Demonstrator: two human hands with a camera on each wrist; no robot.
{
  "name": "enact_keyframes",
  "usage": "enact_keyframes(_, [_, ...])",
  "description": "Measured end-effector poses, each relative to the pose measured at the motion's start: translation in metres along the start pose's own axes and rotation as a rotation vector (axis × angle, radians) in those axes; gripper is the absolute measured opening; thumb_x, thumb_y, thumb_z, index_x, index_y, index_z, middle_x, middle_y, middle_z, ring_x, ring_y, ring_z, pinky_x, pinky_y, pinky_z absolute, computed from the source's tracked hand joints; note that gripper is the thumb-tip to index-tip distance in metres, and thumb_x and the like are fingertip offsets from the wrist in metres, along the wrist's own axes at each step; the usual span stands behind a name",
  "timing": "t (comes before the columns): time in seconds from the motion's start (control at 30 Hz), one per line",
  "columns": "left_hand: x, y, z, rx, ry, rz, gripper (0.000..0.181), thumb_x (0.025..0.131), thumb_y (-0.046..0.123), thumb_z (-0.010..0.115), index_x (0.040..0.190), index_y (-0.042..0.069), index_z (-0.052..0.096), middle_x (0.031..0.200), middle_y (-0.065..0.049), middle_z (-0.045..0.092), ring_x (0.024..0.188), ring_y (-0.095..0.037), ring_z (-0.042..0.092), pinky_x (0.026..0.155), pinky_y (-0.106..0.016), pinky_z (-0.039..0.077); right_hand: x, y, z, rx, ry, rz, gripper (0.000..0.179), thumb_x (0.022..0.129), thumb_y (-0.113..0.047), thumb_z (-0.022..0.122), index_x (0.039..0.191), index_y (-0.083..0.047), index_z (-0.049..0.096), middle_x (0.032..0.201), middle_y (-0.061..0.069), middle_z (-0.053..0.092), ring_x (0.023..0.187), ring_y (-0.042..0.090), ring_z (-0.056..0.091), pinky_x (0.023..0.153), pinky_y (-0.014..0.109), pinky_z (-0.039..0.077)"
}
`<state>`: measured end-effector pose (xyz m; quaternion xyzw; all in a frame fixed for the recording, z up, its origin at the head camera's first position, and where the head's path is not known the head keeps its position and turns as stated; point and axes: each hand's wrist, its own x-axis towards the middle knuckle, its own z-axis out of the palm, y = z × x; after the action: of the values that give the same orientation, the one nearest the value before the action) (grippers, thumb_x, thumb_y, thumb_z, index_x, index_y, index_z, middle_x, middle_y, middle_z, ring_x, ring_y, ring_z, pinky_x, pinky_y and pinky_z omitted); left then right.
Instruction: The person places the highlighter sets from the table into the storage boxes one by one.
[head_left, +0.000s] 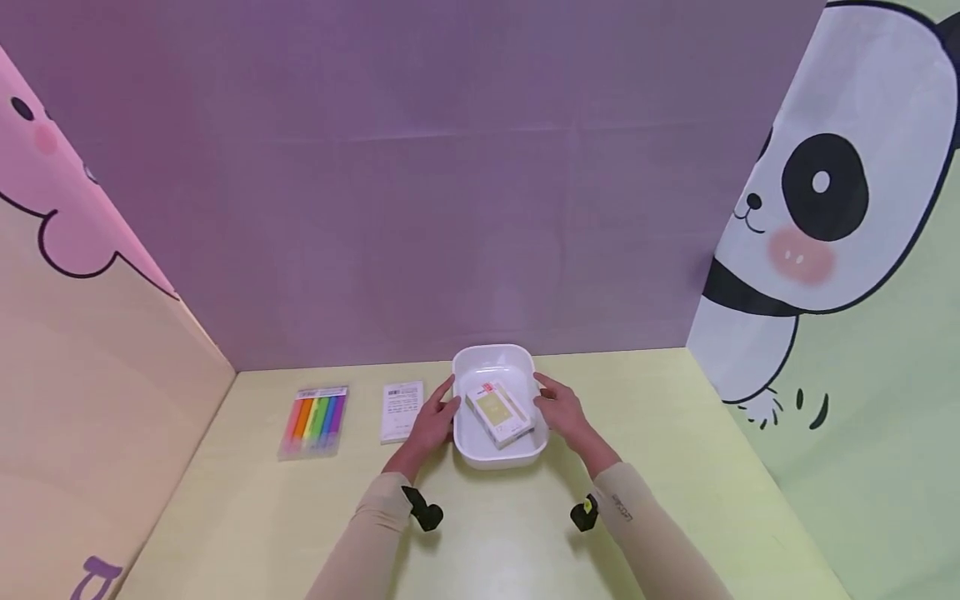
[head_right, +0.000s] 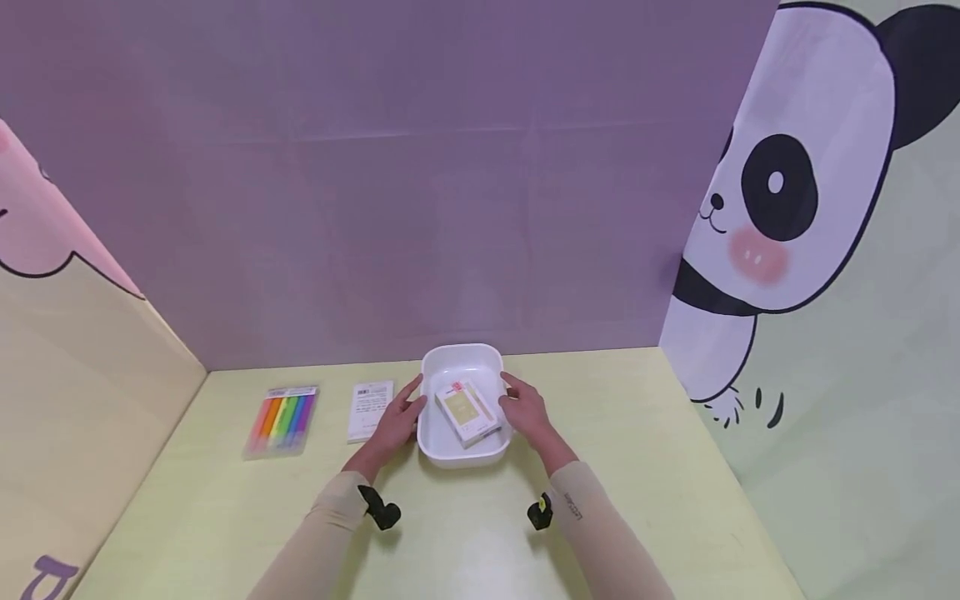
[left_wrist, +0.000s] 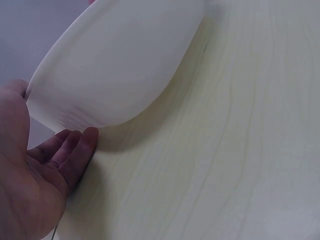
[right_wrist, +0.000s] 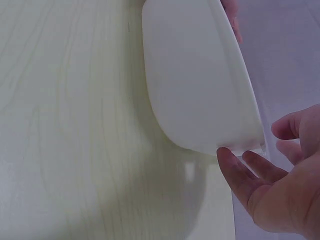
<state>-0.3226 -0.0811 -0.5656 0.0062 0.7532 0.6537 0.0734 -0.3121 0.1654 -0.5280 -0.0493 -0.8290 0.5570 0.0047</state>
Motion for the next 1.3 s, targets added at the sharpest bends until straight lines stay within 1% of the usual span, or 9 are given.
enact_keyframes(0.1, [-0.001, 0.001, 0.000, 0.000, 0.008, -0.005, 0.053, 0.102, 0.030, 0.051, 0.152, 0.030, 0.035, 0.115, -0.021, 0.056, 0.083, -0.024, 0.063, 0.060, -0.032, 0.054, -0.001, 0.001, -0.001, 0.025, -0.026, 0.013, 0.054, 0.087, -0.006, 0.054, 0.141, -0.011, 0.053, 0.121, 0.021, 0.061, 0.101, 0.027, 0.059, 0.068, 0.031, 0.053])
enact_keyframes(0.17, [-0.002, 0.001, 0.000, -0.004, 0.000, -0.003, 0.053, 0.102, 0.031, 0.051, 0.152, 0.030, 0.034, 0.115, -0.022, 0.056, 0.084, -0.024, 0.063, 0.061, -0.032, 0.054, -0.002, 0.002, -0.003, 0.037, -0.042, 0.026, 0.054, 0.088, -0.005, 0.053, 0.141, -0.011, 0.052, 0.124, 0.022, 0.059, 0.101, 0.027, 0.059, 0.066, 0.032, 0.053])
enact_keyframes(0.3, [-0.002, 0.004, -0.001, 0.000, -0.012, 0.006, 0.053, 0.102, 0.033, 0.051, 0.152, 0.031, 0.034, 0.117, -0.022, 0.056, 0.087, -0.026, 0.062, 0.062, -0.032, 0.054, -0.003, 0.003, -0.005, 0.046, -0.069, 0.050, 0.053, 0.089, -0.005, 0.052, 0.142, -0.012, 0.051, 0.128, 0.023, 0.056, 0.099, 0.027, 0.060, 0.063, 0.034, 0.054])
enact_keyframes(0.4, [-0.001, 0.006, -0.001, 0.007, -0.002, 0.008, 0.053, 0.102, 0.033, 0.051, 0.152, 0.032, 0.034, 0.117, -0.021, 0.056, 0.088, -0.026, 0.062, 0.062, -0.032, 0.054, -0.005, 0.003, -0.007, 0.070, -0.109, 0.059, 0.052, 0.092, -0.005, 0.052, 0.144, -0.013, 0.049, 0.129, 0.024, 0.055, 0.094, 0.026, 0.061, 0.061, 0.034, 0.054])
enact_keyframes(0.6, [-0.001, 0.004, -0.002, -0.009, -0.003, -0.009, 0.053, 0.102, 0.030, 0.051, 0.152, 0.032, 0.034, 0.117, -0.021, 0.056, 0.087, -0.025, 0.063, 0.062, -0.032, 0.054, -0.006, 0.009, -0.008, 0.129, -0.174, 0.063, 0.051, 0.096, -0.006, 0.051, 0.147, -0.012, 0.045, 0.130, 0.026, 0.053, 0.089, 0.026, 0.064, 0.061, 0.037, 0.056])
enact_keyframes(0.83, [-0.001, 0.009, 0.000, 0.051, 0.023, 0.011, 0.052, 0.102, 0.034, 0.050, 0.152, 0.032, 0.034, 0.115, -0.020, 0.057, 0.088, -0.025, 0.061, 0.065, -0.031, 0.053, 0.000, 0.014, -0.011, 0.141, -0.174, 0.060, 0.052, 0.096, -0.007, 0.052, 0.147, -0.017, 0.045, 0.130, 0.024, 0.054, 0.087, 0.025, 0.065, 0.061, 0.038, 0.056])
enact_keyframes(1.07, [-0.002, 0.007, 0.001, 0.027, 0.014, -0.010, 0.053, 0.102, 0.031, 0.051, 0.152, 0.031, 0.034, 0.116, -0.021, 0.056, 0.085, -0.025, 0.063, 0.063, -0.030, 0.054, 0.000, 0.015, -0.013, 0.137, -0.202, 0.065, 0.053, 0.097, -0.008, 0.052, 0.149, -0.016, 0.042, 0.131, 0.024, 0.054, 0.088, 0.024, 0.065, 0.063, 0.039, 0.057])
enact_keyframes(1.3, [-0.003, 0.007, 0.001, 0.047, 0.022, -0.034, 0.053, 0.102, 0.032, 0.050, 0.153, 0.032, 0.032, 0.116, -0.020, 0.056, 0.082, -0.024, 0.062, 0.061, -0.029, 0.052, 0.002, 0.019, -0.012, 0.134, -0.213, 0.074, 0.054, 0.097, -0.008, 0.053, 0.149, -0.017, 0.042, 0.131, 0.024, 0.054, 0.088, 0.024, 0.065, 0.064, 0.040, 0.057])
